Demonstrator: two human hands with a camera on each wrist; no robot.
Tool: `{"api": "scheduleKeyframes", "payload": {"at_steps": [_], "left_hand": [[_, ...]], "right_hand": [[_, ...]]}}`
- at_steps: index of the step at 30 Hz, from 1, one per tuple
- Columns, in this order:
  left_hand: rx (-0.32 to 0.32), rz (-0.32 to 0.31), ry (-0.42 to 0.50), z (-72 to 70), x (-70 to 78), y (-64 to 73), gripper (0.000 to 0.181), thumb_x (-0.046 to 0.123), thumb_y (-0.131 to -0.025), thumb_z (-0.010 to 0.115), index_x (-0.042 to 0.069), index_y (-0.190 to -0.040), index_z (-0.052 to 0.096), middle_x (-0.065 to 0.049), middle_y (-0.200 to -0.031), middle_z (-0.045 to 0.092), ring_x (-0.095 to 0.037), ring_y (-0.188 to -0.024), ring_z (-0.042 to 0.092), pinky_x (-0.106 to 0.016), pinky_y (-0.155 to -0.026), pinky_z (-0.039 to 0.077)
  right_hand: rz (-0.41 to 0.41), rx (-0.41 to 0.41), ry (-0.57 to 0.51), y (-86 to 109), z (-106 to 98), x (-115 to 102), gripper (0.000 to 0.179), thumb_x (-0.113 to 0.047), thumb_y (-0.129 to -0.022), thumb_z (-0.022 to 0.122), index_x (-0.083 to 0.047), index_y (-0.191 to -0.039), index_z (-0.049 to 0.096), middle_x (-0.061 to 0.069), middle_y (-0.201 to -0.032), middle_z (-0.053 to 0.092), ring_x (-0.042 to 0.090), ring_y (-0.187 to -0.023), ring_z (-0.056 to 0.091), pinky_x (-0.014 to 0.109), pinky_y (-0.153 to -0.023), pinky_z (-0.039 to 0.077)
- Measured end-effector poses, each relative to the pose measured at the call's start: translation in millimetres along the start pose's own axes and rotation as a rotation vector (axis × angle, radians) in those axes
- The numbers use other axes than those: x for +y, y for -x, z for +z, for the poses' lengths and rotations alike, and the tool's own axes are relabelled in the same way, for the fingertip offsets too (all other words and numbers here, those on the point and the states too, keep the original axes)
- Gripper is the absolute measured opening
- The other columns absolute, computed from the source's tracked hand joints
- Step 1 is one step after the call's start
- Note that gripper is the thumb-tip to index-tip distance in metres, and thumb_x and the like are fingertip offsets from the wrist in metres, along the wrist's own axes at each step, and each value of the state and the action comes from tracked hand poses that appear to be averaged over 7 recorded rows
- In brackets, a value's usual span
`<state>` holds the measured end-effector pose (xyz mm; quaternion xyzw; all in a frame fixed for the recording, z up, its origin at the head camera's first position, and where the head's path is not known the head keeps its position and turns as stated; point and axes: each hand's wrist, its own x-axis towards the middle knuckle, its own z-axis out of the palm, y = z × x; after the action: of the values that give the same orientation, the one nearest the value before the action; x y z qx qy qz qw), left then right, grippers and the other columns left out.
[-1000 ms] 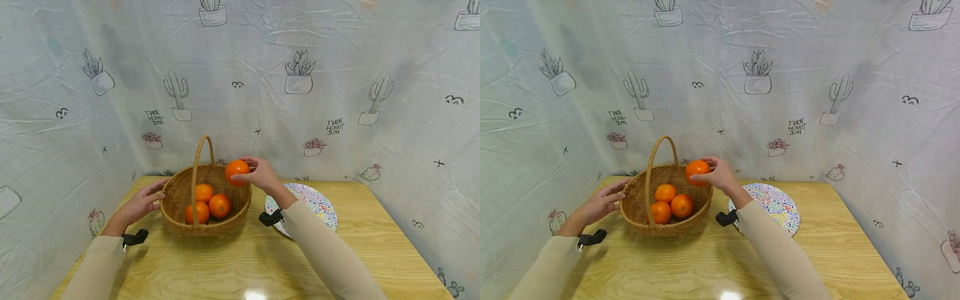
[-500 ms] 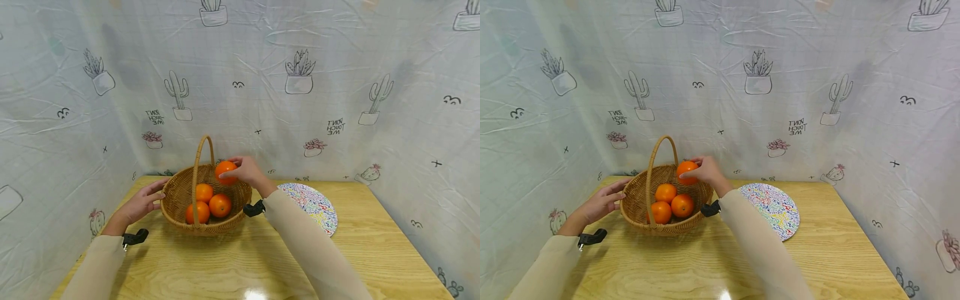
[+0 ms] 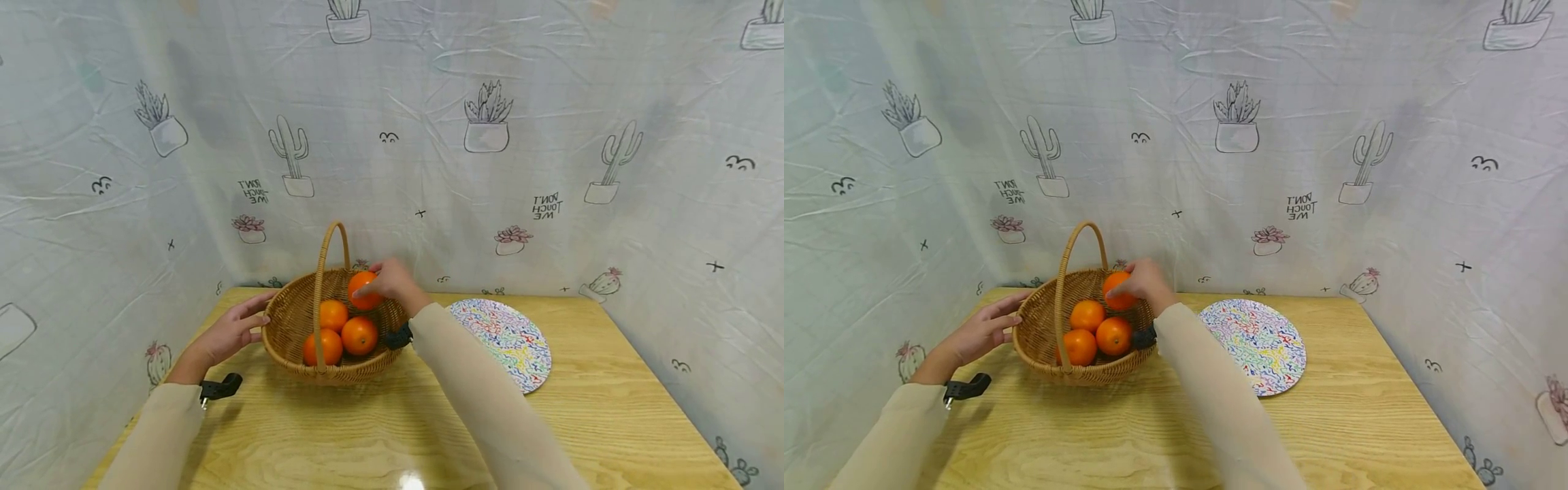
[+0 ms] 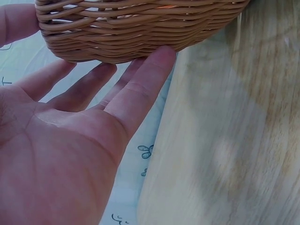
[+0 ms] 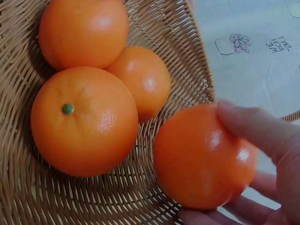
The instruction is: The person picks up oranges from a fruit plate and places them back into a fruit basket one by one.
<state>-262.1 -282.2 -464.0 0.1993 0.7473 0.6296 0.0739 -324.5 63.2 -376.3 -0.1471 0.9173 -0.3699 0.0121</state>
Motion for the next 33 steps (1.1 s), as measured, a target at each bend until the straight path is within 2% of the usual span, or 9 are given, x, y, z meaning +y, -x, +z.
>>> {"api": "scheduleKeyframes", "payload": {"at_steps": [3,6,12,14,21,30,33], "left_hand": [[-0.003,0.0,0.005,-0.3,0.5,-0.1,0.067,0.011,-0.109,0.046,0.001,-0.164,0.01,-0.032,-0.163,0.014,0.002,-0.123,0.057,-0.027,-0.093,0.059],[-0.004,-0.001,0.009,-0.4,0.9,-0.2,0.066,0.01,-0.109,0.046,0.0,-0.164,0.01,-0.032,-0.163,0.014,0.001,-0.123,0.058,-0.027,-0.093,0.059],[-0.016,-0.004,0.002,-0.6,0.9,-1.4,0.068,0.013,-0.109,0.048,0.002,-0.165,0.01,-0.032,-0.164,0.012,0.001,-0.125,0.057,-0.027,-0.094,0.058],[-0.019,-0.003,-0.002,-1.4,0.2,-2.3,0.068,0.013,-0.109,0.048,0.003,-0.165,0.01,-0.032,-0.165,0.011,0.002,-0.125,0.057,-0.027,-0.094,0.058],[-0.024,-0.002,0.001,-3.9,-1.7,-3.7,0.068,0.014,-0.11,0.047,0.003,-0.165,0.009,-0.032,-0.164,0.012,0.002,-0.124,0.057,-0.028,-0.093,0.059],[-0.015,-0.015,-0.025,-2.8,3.7,-1.7,0.069,0.015,-0.109,0.049,0.002,-0.165,0.009,-0.031,-0.165,0.012,0.003,-0.124,0.056,-0.028,-0.094,0.058],[-0.007,-0.022,-0.066,-3.3,7.0,-0.5,0.07,0.016,-0.109,0.05,0.003,-0.165,0.011,-0.03,-0.166,0.013,-0.004,-0.129,0.054,-0.029,-0.095,0.058]], "right_hand": [[0.005,0.004,0.097,-1.6,2.4,-5.2,0.071,-0.032,-0.073,0.093,-0.004,-0.133,0.067,0.012,-0.137,0.066,0.03,-0.126,0.06,0.04,-0.106,0.052],[0.011,0.007,0.166,-3.4,5.6,-8.4,0.072,-0.032,-0.072,0.095,-0.003,-0.131,0.068,0.012,-0.135,0.067,0.03,-0.124,0.061,0.04,-0.104,0.053],[0.047,0.02,0.201,-6.0,10.5,-8.4,0.058,-0.031,-0.071,0.096,-0.001,-0.116,0.075,0.012,-0.122,0.071,0.028,-0.109,0.065,0.039,-0.094,0.057],[0.057,0.024,0.203,-6.9,11.2,-7.4,0.058,-0.032,-0.071,0.096,-0.002,-0.116,0.075,0.012,-0.124,0.071,0.027,-0.11,0.064,0.038,-0.094,0.057],[0.037,0.01,0.131,-6.2,7.2,-5.5,0.065,-0.026,-0.075,0.093,-0.001,-0.13,0.069,0.013,-0.135,0.066,0.032,-0.126,0.06,0.04,-0.103,0.055],[-0.064,-0.043,-0.013,2.5,-6.1,2.8,0.056,-0.023,-0.081,0.088,0.0,-0.129,0.07,0.014,-0.128,0.071,0.03,-0.123,0.063,0.039,-0.105,0.052],[-0.084,-0.068,-0.082,7.7,-12.4,7.1,0.055,-0.024,-0.084,0.086,0.0,-0.13,0.069,0.014,-0.13,0.07,0.031,-0.124,0.062,0.041,-0.105,0.053]]}}
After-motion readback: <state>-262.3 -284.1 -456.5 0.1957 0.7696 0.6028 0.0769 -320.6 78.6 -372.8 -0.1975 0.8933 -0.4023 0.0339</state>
